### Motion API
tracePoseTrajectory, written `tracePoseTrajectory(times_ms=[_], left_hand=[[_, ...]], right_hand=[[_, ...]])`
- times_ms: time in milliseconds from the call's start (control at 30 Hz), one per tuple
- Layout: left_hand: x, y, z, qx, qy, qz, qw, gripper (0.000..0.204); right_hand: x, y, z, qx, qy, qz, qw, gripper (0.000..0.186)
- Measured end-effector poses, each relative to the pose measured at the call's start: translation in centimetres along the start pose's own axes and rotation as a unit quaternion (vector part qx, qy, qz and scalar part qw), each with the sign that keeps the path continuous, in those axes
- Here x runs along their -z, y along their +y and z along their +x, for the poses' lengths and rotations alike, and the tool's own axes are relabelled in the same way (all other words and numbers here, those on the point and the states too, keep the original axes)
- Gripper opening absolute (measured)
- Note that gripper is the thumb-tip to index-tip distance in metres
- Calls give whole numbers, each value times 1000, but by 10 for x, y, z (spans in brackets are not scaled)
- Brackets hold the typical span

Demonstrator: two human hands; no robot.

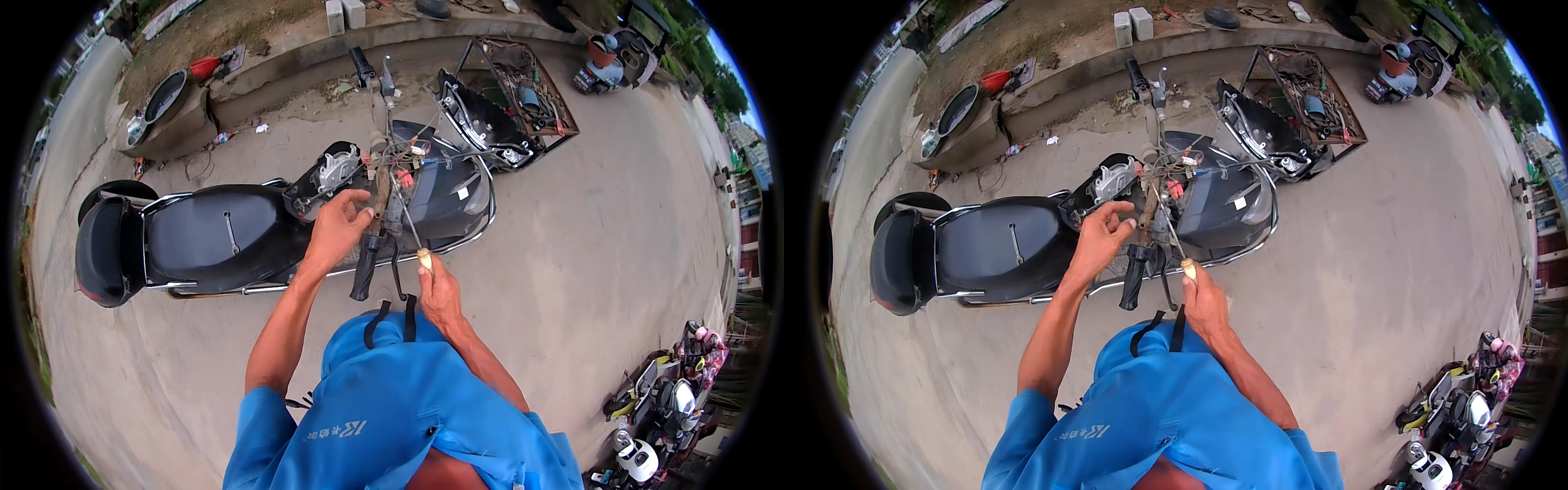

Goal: The person works on the exposed wiring and handlebar components of a motorcycle using a screwdriver and their hands. They move between a parts cart and the motorcycle, pulling on wires, using a screwdriver to pry or loosen components, and handling a small electrical connector.

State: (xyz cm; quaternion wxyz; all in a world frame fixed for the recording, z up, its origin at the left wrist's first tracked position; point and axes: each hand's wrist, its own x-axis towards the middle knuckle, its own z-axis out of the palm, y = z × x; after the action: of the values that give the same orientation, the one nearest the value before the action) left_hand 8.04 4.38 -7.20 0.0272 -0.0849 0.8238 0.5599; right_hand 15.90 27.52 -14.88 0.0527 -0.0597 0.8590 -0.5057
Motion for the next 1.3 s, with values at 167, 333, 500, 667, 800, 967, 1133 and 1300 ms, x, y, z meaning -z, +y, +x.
tracePoseTrajectory(times_ms=[167, 333, 500, 667, 800, 967, 1133, 1300], left_hand=[[-1, 12, -9, -60, 19, 169, 984, 47], [0, 28, -2, -76, -19, 267, 961, 70], [-6, 36, 9, -197, -35, 364, 910, 77], [-18, 30, 21, -238, -90, 464, 849, 76], [-30, 35, 33, -262, -130, 532, 795, 67], [-29, 35, 34, -315, -139, 513, 786, 50], [-15, 38, 38, -280, -146, 445, 838, 57], [17, 29, 51, -14, -223, 101, 970, 61]], right_hand=[[1, -7, 7, -60, -60, -31, 996, 35], [-1, 8, -8, 4, -6, -5, 1000, 33], [0, 6, -8, -6, 7, 15, 1000, 27], [7, 23, -5, -64, 26, 81, 994, 27], [16, 31, -9, -90, 23, 93, 991, 31], [10, 47, -22, -112, 38, 122, 985, 32], [14, 48, -19, -168, 44, 195, 965, 29], [13, 53, -4, -118, 90, 172, 974, 25]])
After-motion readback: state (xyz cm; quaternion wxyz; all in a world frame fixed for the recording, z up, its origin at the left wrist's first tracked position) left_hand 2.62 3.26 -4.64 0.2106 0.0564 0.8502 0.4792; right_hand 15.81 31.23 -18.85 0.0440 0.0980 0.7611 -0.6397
